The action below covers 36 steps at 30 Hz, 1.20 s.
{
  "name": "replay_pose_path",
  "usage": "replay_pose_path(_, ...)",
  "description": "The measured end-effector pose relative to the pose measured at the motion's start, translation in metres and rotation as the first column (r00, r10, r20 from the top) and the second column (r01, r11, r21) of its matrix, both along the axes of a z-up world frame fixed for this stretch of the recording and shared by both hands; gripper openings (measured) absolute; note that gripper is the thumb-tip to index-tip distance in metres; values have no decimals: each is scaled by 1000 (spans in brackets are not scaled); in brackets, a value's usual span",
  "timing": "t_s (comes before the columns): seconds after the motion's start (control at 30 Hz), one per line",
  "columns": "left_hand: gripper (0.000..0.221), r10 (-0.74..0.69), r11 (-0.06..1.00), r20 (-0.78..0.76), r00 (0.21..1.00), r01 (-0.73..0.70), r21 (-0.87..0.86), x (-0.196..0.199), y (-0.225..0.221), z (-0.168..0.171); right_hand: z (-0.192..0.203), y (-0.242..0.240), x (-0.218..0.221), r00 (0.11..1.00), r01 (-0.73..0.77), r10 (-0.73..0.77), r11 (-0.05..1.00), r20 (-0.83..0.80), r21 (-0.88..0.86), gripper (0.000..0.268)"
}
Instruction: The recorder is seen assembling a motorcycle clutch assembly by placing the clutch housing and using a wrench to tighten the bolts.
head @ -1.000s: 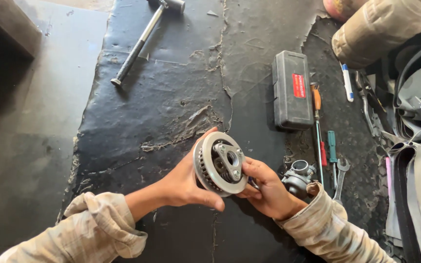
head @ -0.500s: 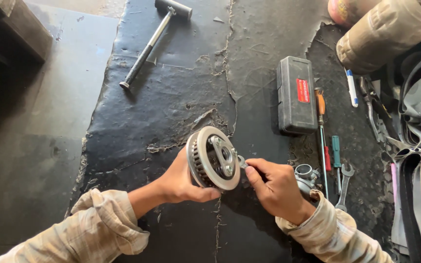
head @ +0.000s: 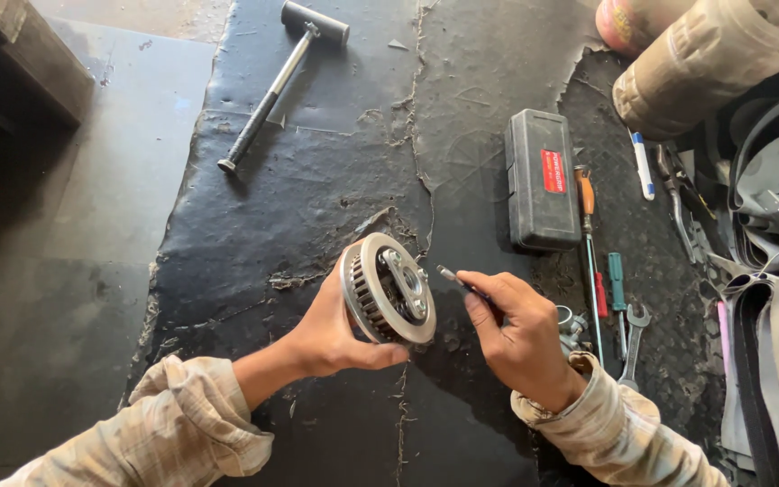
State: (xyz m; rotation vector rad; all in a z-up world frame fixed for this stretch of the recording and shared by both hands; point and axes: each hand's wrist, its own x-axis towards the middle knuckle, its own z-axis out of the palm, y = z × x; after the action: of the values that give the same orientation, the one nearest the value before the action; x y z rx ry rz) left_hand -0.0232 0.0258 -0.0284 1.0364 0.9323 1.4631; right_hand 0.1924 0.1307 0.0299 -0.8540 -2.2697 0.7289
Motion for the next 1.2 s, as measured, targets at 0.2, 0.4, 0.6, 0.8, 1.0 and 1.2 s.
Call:
replay_pose_path(0.2, 108, -29, 1000, -8, 1000, 29, 7, 0, 0, 4, 0, -3, 4, 993, -101, 101, 995, -63, 2, 25)
replay_pose_path(0.4, 98, -284, 956, 144, 948, 291, -37, 2, -2, 3, 2, 11, 11, 946, -285, 300, 950, -126, 125, 30)
replay_pose_path(0.6, 95, -461, 866, 233, 856, 491, -90, 5, -8, 3, -16, 36, 17, 874, -464, 441, 882, -204, -83, 27)
replay_pose_path(0.8, 96, -508, 839, 244, 826, 539, -78, 6, -10, -8, -17, 37, 15, 838, -532, 515, 845, -182, -60, 26)
replay_pose_path(1.0, 95, -476, 858, 261, 840, 508, -70, 11, -10, -1, -26, 27, 11, 909, -409, 383, 895, -163, -177, 25)
replay_pose_path(1.2, 90, -467, 866, 291, 835, 498, -40, 12, -14, 1, -32, 19, 4, 874, -439, 463, 883, -150, 164, 25)
